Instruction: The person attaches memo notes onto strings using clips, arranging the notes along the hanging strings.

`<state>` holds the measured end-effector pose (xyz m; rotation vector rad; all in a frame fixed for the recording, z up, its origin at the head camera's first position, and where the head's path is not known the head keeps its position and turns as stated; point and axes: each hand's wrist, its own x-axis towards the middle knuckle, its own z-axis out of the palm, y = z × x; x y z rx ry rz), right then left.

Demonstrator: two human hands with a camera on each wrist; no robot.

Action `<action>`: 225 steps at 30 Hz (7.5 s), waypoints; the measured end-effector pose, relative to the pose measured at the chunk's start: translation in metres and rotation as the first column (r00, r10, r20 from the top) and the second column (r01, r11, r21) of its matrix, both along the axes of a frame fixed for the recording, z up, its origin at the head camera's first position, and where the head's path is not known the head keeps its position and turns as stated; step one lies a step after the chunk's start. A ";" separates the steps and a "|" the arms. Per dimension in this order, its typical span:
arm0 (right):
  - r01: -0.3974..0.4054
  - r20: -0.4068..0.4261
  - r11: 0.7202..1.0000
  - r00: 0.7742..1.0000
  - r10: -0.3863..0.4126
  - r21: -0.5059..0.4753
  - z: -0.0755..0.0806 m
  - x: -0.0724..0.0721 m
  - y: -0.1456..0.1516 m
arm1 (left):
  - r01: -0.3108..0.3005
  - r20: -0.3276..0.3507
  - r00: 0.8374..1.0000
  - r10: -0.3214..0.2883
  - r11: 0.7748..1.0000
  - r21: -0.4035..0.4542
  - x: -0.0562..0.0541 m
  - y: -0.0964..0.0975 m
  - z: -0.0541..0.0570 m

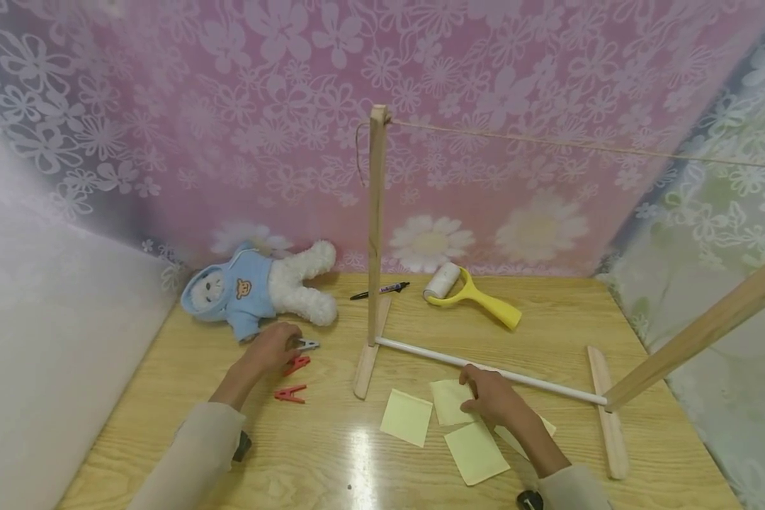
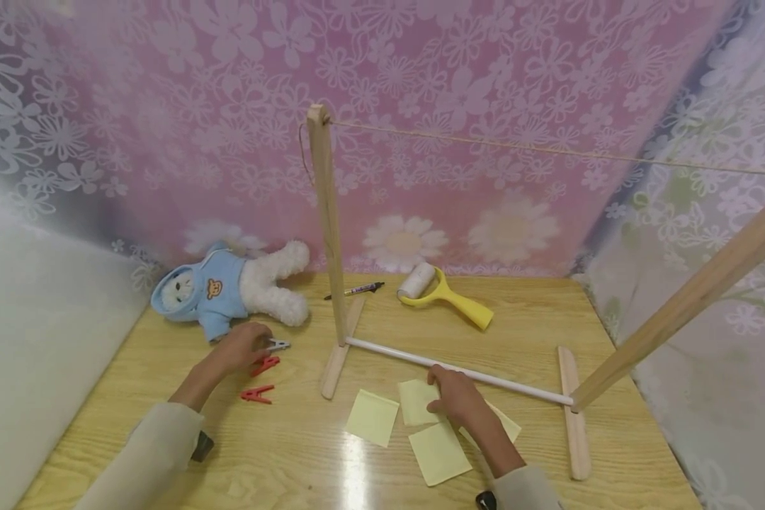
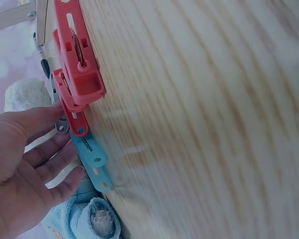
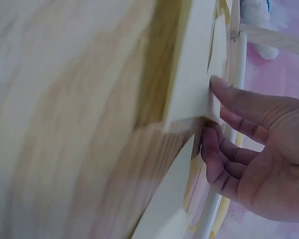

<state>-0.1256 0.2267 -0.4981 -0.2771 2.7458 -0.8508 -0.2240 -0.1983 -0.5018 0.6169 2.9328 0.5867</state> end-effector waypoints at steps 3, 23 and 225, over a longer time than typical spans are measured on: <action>-0.011 -0.016 0.999 1.000 0.011 -0.033 -0.002 0.000 -0.001 | -0.003 0.008 1.000 0.003 1.000 -0.002 0.001 -0.001 0.001; -0.046 -0.046 0.978 0.998 0.037 -0.204 0.011 0.003 0.014 | -0.059 0.045 0.998 0.050 0.964 0.259 0.010 0.005 0.053; -0.027 -0.003 0.956 1.000 0.027 -0.291 -0.011 0.003 -0.062 | -0.040 -0.051 0.997 0.050 0.980 0.193 0.040 -0.023 -0.014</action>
